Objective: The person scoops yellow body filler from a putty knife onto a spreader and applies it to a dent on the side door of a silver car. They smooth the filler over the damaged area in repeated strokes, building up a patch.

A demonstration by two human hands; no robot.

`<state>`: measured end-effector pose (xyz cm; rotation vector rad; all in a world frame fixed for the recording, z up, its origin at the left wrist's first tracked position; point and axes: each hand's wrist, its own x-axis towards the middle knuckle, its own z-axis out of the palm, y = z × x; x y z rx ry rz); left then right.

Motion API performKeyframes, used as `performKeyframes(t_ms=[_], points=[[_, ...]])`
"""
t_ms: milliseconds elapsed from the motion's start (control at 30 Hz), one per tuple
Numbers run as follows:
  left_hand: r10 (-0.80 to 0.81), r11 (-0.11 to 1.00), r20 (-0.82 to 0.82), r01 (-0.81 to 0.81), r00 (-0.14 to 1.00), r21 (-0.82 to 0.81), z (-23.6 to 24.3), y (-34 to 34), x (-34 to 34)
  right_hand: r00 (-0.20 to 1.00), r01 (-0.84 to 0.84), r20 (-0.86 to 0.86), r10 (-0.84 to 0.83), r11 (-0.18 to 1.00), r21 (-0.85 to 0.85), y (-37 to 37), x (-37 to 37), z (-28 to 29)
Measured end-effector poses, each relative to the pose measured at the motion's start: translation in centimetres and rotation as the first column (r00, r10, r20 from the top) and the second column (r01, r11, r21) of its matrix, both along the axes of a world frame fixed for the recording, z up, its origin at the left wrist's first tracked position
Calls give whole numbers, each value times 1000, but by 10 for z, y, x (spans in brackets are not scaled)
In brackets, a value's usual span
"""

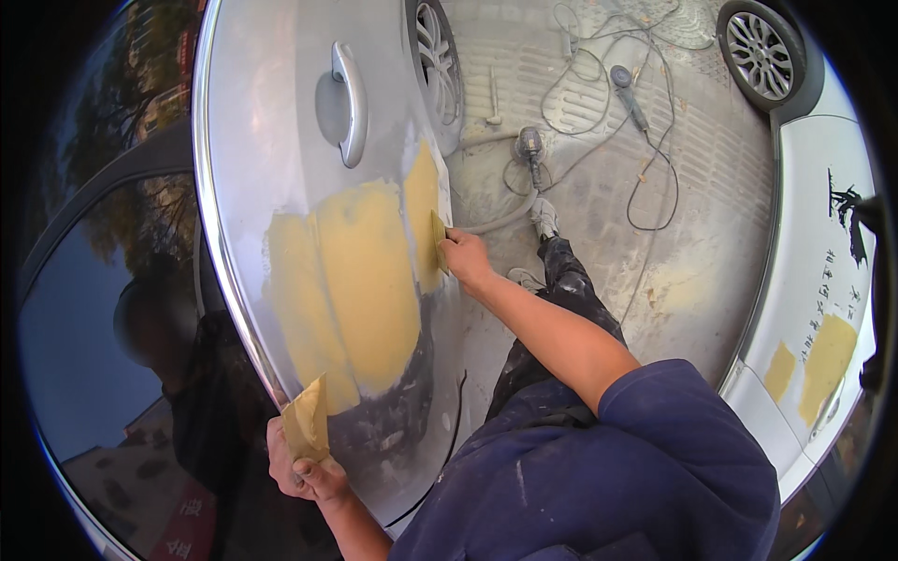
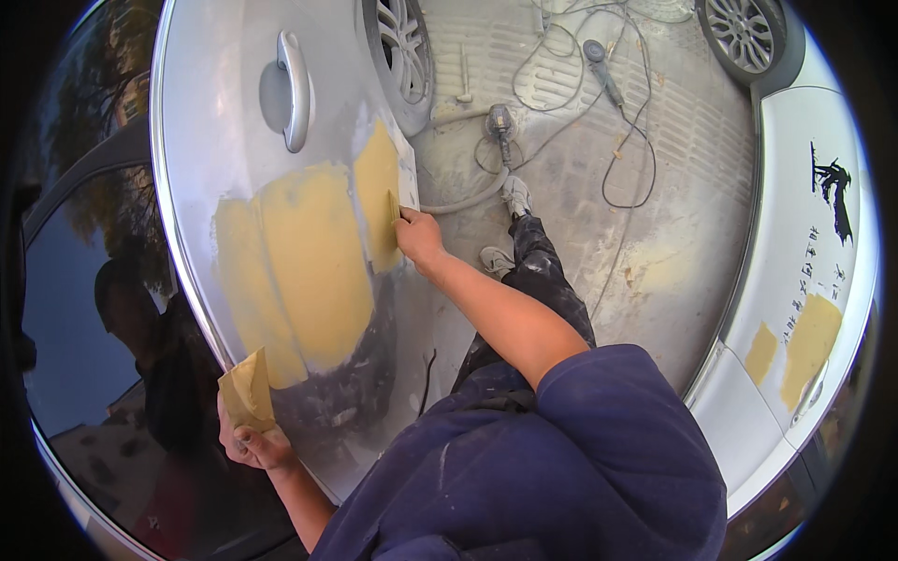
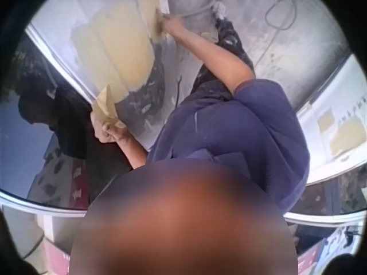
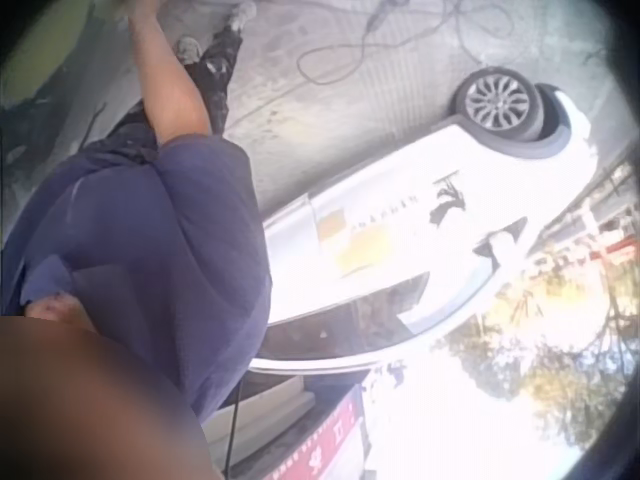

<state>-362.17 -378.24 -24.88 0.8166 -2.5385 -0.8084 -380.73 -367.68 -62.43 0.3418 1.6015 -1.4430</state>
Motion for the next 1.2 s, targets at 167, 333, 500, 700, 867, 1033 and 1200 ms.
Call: performKeyframes(t_ms=[167, 333, 500, 700, 867, 1033, 1200], points=[[-1, 995, -85, -8, 996, -104, -5, 5, -13, 983, -85, -173, 68, 992, -96, 24, 9, 66], [2, 994, -82, -11, 997, -109, -8, 4, -12, 998, 40, 64, -19, 932, -359, 54, -1, 58], [24, 1000, -9, -24, 1000, 6, -6, -2, 14, 995, 100, 35, -98, 991, -84, 38, -43, -43], [31, 998, -17, -32, 999, -51, -9, -1, 13, 994, 108, 10, -109, 994, 29, -13, -40, -118], [38, 999, -8, -39, 999, -22, -8, -2, 16, 998, 59, 22, -58, 998, -12, -25, -45, -82], [39, 999, -11, -39, 999, 2, -8, -4, 26, 996, 37, -80, -41, 998, -55, -20, -47, -10], [17, 1000, -19, -17, 1000, 8, -7, -4, 21, 963, -80, -264, 56, 993, -82, -6, -31, 51]])
